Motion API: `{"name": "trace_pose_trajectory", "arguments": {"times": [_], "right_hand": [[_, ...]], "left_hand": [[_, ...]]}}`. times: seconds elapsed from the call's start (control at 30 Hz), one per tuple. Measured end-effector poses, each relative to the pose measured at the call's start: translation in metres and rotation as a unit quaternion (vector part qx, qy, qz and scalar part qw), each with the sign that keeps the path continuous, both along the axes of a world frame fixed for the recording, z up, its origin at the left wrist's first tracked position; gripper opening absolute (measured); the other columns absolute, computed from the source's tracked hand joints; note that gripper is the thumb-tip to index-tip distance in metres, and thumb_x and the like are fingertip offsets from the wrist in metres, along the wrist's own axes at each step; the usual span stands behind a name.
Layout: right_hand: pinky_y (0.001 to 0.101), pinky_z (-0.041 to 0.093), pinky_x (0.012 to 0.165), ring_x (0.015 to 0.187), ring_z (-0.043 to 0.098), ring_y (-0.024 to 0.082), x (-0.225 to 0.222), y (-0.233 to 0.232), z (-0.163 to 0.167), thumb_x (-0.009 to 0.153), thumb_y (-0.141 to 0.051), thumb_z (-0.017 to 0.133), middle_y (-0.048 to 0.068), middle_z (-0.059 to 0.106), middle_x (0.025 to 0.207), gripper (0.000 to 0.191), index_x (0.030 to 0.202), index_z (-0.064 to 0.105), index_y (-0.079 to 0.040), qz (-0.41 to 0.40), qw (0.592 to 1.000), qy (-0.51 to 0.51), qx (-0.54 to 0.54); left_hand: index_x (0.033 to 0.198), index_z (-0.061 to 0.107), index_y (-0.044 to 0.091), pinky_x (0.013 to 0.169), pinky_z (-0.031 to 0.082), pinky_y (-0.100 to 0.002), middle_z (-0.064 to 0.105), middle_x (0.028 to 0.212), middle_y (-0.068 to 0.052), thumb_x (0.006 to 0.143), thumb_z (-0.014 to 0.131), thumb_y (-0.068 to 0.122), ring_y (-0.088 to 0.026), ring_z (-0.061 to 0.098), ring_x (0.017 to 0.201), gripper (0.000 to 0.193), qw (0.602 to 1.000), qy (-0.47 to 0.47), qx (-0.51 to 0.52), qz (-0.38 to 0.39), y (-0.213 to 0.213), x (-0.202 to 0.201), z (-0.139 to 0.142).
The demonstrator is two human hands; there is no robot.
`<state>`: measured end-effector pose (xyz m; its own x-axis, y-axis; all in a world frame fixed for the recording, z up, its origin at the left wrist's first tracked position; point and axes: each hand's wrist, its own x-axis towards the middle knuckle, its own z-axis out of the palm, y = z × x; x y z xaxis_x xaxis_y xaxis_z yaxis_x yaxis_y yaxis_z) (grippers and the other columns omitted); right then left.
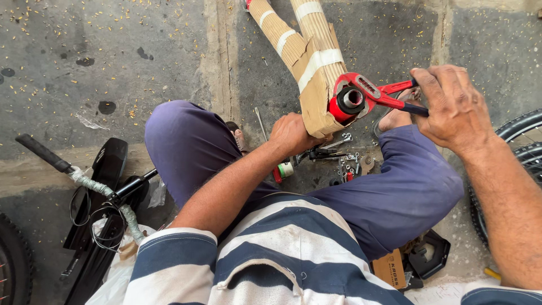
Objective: The person sits on the floor with a cardboard-wrapped bicycle frame across their lap and fits a metal tube into the frame's head tube. They tap and press the tube into place by hand, apply liquid from a bottle onto the joint, reposition the frame, and finally squeeze the fitted part with red pliers.
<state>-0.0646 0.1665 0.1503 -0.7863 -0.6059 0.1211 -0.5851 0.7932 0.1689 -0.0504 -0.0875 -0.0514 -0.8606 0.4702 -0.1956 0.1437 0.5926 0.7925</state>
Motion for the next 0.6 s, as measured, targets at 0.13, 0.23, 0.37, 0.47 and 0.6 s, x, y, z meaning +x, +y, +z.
{"name": "trace_pose_trajectory", "arguments": {"times": [0.13,0.23,0.37,0.47,0.6], "right_hand": [[0.0501,0.055,0.090,0.106,0.062,0.042,-0.001,0.002,-0.008,0.072,-0.037,0.086,0.023,0.061,0.114,0.077,0.131,0.057,0.003,0.029,0.996,-0.049,-0.067],[0.0470,0.055,0.094,0.114,0.063,0.040,-0.004,0.009,-0.012,0.081,-0.040,0.086,0.019,0.063,0.120,0.070,0.134,0.060,-0.003,-0.011,0.997,-0.068,-0.037],[0.0507,0.051,0.094,0.101,0.066,0.034,-0.016,0.029,-0.012,0.082,-0.041,0.085,0.013,0.065,0.110,0.060,0.124,0.063,-0.004,0.035,0.998,0.003,0.051],[0.0502,0.050,0.100,0.099,0.065,0.032,-0.009,0.031,-0.008,0.087,-0.037,0.082,0.011,0.063,0.106,0.052,0.126,0.062,-0.008,-0.014,0.997,-0.021,0.067],[0.0475,0.052,0.091,0.103,0.065,0.035,0.057,-0.001,0.004,0.076,-0.038,0.081,0.016,0.063,0.109,0.063,0.125,0.061,-0.005,-0.186,0.967,-0.079,0.157]], "left_hand": [[0.105,0.077,0.017,0.074,0.057,-0.050,0.076,0.090,-0.014,0.076,0.074,0.066,-0.038,0.072,0.088,0.057,1.000,0.004,0.014,0.004,-0.001,0.001,0.000],[0.105,0.077,0.017,0.075,0.057,-0.050,0.076,0.090,-0.014,0.077,0.074,0.066,-0.038,0.072,0.088,0.056,1.000,0.013,0.021,0.005,-0.001,0.001,0.000],[0.105,0.077,0.016,0.076,0.057,-0.049,0.076,0.089,-0.015,0.077,0.076,0.066,-0.038,0.072,0.088,0.057,1.000,0.006,0.011,0.006,-0.001,0.001,0.000],[0.105,0.077,0.016,0.075,0.057,-0.050,0.076,0.090,-0.014,0.077,0.075,0.064,-0.038,0.072,0.087,0.056,1.000,0.006,0.013,0.009,-0.001,0.002,0.000],[0.109,0.077,0.017,0.071,0.056,-0.051,0.076,0.090,-0.014,0.077,0.075,0.062,-0.039,0.072,0.085,0.055,0.998,0.036,0.046,0.030,0.000,0.005,-0.002]]}}
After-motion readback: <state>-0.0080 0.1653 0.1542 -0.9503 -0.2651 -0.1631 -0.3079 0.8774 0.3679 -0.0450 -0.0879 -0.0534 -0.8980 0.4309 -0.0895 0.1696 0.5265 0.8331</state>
